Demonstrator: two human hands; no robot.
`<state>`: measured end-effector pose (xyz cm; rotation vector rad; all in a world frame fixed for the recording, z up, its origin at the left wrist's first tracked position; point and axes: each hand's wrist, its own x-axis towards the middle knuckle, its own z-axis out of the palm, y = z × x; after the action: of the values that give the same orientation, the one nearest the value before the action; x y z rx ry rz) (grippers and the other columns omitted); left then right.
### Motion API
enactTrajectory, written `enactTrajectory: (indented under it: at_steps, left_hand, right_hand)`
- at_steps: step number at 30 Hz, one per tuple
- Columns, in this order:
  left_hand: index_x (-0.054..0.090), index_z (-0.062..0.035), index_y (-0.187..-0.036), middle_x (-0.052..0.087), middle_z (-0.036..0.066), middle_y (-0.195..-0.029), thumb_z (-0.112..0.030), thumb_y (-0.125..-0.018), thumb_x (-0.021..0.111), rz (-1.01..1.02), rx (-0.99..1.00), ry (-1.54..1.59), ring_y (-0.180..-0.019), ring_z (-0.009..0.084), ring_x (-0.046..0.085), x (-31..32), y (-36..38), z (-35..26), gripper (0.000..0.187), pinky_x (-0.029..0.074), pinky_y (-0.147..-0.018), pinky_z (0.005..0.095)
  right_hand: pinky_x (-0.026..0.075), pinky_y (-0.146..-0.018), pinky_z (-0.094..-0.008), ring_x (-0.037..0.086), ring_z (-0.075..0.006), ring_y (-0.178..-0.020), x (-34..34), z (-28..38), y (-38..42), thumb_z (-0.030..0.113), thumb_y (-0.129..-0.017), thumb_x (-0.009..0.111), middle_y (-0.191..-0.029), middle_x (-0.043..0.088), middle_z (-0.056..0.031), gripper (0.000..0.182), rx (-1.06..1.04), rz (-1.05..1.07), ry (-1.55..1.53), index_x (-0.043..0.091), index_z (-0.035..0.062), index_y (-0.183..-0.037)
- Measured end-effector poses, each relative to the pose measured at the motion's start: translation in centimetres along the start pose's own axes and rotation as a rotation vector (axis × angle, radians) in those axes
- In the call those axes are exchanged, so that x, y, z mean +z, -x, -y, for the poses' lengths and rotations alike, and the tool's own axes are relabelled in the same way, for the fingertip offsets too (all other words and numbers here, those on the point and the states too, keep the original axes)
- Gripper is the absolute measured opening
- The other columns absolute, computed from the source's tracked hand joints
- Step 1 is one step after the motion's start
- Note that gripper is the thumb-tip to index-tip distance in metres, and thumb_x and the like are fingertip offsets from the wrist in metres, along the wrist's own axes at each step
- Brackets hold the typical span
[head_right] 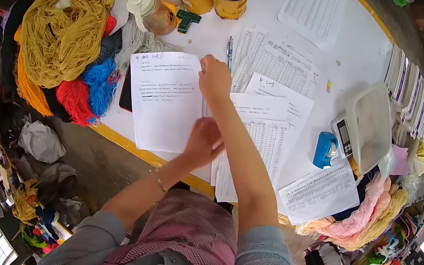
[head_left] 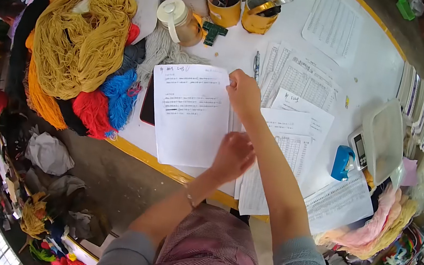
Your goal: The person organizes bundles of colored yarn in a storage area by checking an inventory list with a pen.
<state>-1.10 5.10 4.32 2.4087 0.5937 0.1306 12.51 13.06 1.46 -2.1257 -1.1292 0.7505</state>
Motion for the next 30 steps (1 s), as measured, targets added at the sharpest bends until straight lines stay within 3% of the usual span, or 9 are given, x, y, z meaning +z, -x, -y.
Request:
enactTrajectory:
  at_steps: [1, 2, 3, 6, 9, 11, 19, 25, 30]
  left_hand:
    - [0.064, -0.0047, -0.104, 0.063, 0.014, -0.111, -0.019, -0.085, 0.063, 0.114, -0.124, 0.077, -0.109, 0.0321, 0.056, -1.5, -0.6, 0.9, 0.024, 0.043, -0.096, 0.0457]
    - [0.063, -0.0023, -0.099, 0.064, 0.015, -0.097, -0.011, -0.081, 0.065, -0.312, -0.088, 0.131, -0.088, 0.0348, 0.059, -0.9, -0.3, 2.9, 0.020, 0.048, -0.081, 0.0416]
    - [0.063, -0.0013, -0.099, 0.064, 0.014, -0.096, -0.003, -0.078, 0.065, -0.565, -0.046, 0.099, -0.088, 0.0341, 0.059, -2.2, -1.5, 4.4, 0.021, 0.048, -0.081, 0.0421]
    - [0.063, -0.0006, -0.099, 0.064, 0.014, -0.093, 0.005, -0.084, 0.058, -0.689, -0.126, 0.166, -0.088, 0.0322, 0.061, -6.8, -5.1, 9.4, 0.017, 0.048, -0.076, 0.0391]
    - [0.060, -0.0007, -0.106, 0.064, 0.018, -0.096, 0.001, -0.085, 0.058, -0.661, -0.060, -0.112, -0.093, 0.0354, 0.064, -11.0, -11.6, 11.8, 0.021, 0.052, -0.076, 0.0447]
    - [0.057, 0.0011, -0.106, 0.064, 0.022, -0.101, 0.001, -0.085, 0.057, -0.537, -0.257, -0.473, -0.093, 0.0379, 0.066, -10.5, -16.2, 16.0, 0.021, 0.055, -0.076, 0.0455]
    - [0.061, 0.0049, -0.104, 0.062, 0.026, -0.111, -0.015, -0.092, 0.051, -0.173, -0.465, -0.645, -0.094, 0.0376, 0.069, -10.8, -21.0, 16.8, 0.025, 0.058, -0.074, 0.0439]
    - [0.061, 0.0038, -0.102, 0.064, 0.025, -0.112, -0.022, -0.091, 0.054, -0.319, -0.569, -0.543, -0.100, 0.0407, 0.066, -10.7, -21.8, 17.6, 0.029, 0.054, -0.087, 0.0487]
    - [0.061, -0.0102, -0.105, 0.070, 0.018, -0.091, -0.030, -0.085, 0.066, -0.563, -0.613, -0.324, -0.091, 0.0353, 0.068, -9.8, -21.3, 18.2, 0.029, 0.053, -0.079, 0.0465]
  right_hand:
    - [0.050, -0.071, -0.0402, 0.063, -0.0295, -0.087, -0.3, 0.0, 0.6, 0.007, -0.078, 0.069, -0.083, 0.064, -0.0093, 0.017, -0.070, -0.025, -0.034, 0.059, 0.0053, -0.093]
    - [0.050, -0.071, -0.0402, 0.063, -0.0295, -0.087, -0.4, -0.1, 1.4, 0.007, -0.078, 0.069, -0.083, 0.064, -0.0093, 0.017, -0.058, -0.024, -0.032, 0.059, 0.0053, -0.093]
    - [0.050, -0.068, -0.0405, 0.062, -0.0291, -0.083, -0.6, -0.2, 2.0, 0.004, -0.078, 0.067, -0.081, 0.063, -0.0091, 0.015, -0.174, -0.123, -0.001, 0.059, 0.0061, -0.090]
    - [0.046, -0.065, -0.0451, 0.056, -0.0326, -0.074, -0.8, 0.2, 3.7, -0.001, -0.079, 0.059, -0.075, 0.058, -0.0100, 0.012, -0.308, -0.241, -0.053, 0.057, 0.0085, -0.086]
    - [0.047, -0.064, -0.0442, 0.058, -0.0319, -0.076, 0.1, -0.6, 4.7, 0.001, -0.080, 0.059, -0.077, 0.058, -0.0091, 0.011, -0.291, -0.267, -0.016, 0.056, 0.0092, -0.086]
    - [0.049, -0.064, -0.0411, 0.062, -0.0296, -0.074, 1.3, -0.9, 5.5, 0.003, -0.082, 0.063, -0.081, 0.062, -0.0084, 0.009, -0.161, -0.256, -0.114, 0.058, 0.0090, -0.086]
    - [0.052, -0.071, -0.0398, 0.063, -0.0328, -0.082, 2.3, 0.2, 9.5, 0.006, -0.084, 0.063, -0.098, 0.062, -0.0132, 0.025, 0.023, -0.292, -0.353, 0.054, 0.0067, -0.108]
    - [0.052, -0.075, -0.0396, 0.061, -0.0318, -0.091, 0.8, -2.9, 17.9, -0.004, -0.081, 0.063, -0.100, 0.064, -0.0102, 0.027, -0.271, -0.203, -0.187, 0.060, 0.0067, -0.106]
    - [0.051, -0.076, -0.0406, 0.060, -0.0327, -0.091, -1.9, -6.3, 22.8, -0.006, -0.079, 0.061, -0.097, 0.064, -0.0108, 0.022, -0.091, -0.149, -0.134, 0.061, 0.0053, -0.098]
